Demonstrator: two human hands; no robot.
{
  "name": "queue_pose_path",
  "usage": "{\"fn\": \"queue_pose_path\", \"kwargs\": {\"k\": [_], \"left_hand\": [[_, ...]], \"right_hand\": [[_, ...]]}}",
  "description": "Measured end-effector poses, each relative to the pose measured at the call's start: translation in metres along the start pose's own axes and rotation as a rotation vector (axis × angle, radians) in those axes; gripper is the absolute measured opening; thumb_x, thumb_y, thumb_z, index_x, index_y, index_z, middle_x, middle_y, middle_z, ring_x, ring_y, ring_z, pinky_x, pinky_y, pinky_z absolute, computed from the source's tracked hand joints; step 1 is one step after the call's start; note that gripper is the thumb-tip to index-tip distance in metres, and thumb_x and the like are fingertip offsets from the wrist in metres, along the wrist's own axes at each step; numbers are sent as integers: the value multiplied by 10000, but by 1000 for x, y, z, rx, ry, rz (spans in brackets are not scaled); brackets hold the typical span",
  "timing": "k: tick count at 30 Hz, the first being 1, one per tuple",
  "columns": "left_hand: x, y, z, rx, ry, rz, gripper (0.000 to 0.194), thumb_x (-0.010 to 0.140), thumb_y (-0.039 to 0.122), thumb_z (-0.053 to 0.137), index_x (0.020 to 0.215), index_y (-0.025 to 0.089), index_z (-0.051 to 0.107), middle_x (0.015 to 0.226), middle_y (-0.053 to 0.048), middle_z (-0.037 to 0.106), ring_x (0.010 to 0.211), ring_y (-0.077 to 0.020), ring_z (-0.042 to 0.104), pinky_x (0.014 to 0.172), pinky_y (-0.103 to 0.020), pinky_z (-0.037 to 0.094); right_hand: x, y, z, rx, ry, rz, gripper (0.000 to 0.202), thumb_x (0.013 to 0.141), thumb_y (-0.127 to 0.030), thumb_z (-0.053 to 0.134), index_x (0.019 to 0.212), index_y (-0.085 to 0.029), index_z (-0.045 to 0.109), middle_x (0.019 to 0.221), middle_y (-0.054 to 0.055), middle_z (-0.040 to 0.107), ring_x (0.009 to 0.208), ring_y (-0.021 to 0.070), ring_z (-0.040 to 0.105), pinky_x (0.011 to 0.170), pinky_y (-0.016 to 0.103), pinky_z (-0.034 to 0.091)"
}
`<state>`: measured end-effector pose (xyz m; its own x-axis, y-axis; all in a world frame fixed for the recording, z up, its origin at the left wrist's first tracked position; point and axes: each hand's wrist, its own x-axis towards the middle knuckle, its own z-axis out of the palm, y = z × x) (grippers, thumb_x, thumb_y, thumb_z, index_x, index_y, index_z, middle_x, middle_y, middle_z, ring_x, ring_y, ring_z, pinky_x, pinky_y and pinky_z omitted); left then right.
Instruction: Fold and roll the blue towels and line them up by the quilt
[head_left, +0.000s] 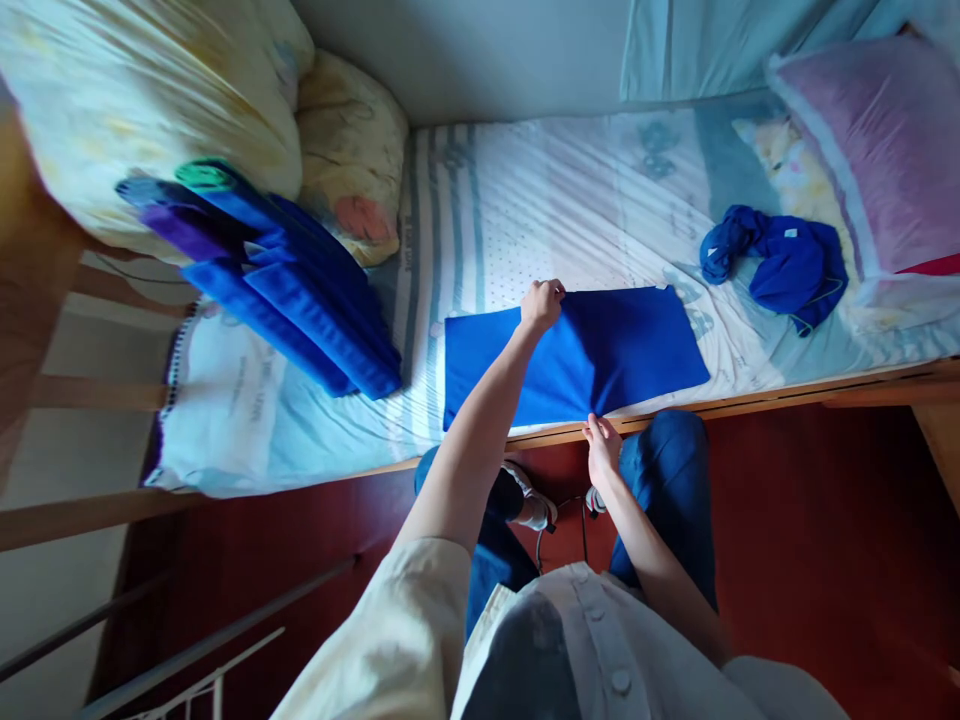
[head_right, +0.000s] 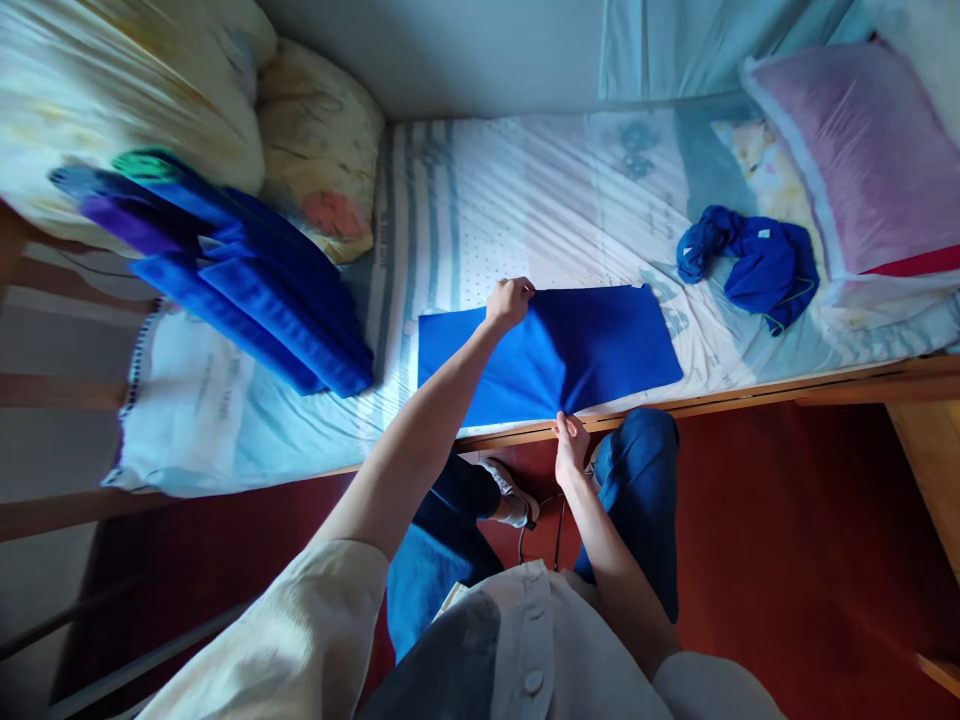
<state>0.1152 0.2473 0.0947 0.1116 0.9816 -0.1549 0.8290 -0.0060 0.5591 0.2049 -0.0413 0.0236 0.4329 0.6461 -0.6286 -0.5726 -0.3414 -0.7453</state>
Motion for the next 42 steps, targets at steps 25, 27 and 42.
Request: {"fn": "queue_pose_path", "kwargs": {"k": [25, 27, 42], "left_hand": [[-171, 33, -205, -712, 439, 310, 379, 649, 410, 779, 924, 149, 791, 807, -71, 743, 740, -166, 669, 690, -252, 526], [-180, 29, -210, -714, 464, 282, 390, 638, 395, 787, 940, 148, 797, 820, -70, 746, 757, -170, 682, 712, -261, 546], [-239, 14, -214, -871, 490, 162, 522, 548, 529, 929, 883, 149, 802, 869, -91, 777, 872, -239, 727, 771, -335, 601]], "right_hand": [[-55, -286, -39, -232, -276, -832, 466, 616, -494, 913, 944, -195, 771, 964, 70, 783, 907, 208, 704, 860, 346, 573], [-59, -294, -32, -231, -310, -816, 462, 608, -484, 926, 940, -198, 782, 959, 65, 788, 934, 213, 720, 888, 360, 578], [-76, -300, -31, -260, -343, -801, 408, 619, -424, 965, 908, -198, 788, 945, 70, 800, 961, 234, 749, 912, 394, 601]]}}
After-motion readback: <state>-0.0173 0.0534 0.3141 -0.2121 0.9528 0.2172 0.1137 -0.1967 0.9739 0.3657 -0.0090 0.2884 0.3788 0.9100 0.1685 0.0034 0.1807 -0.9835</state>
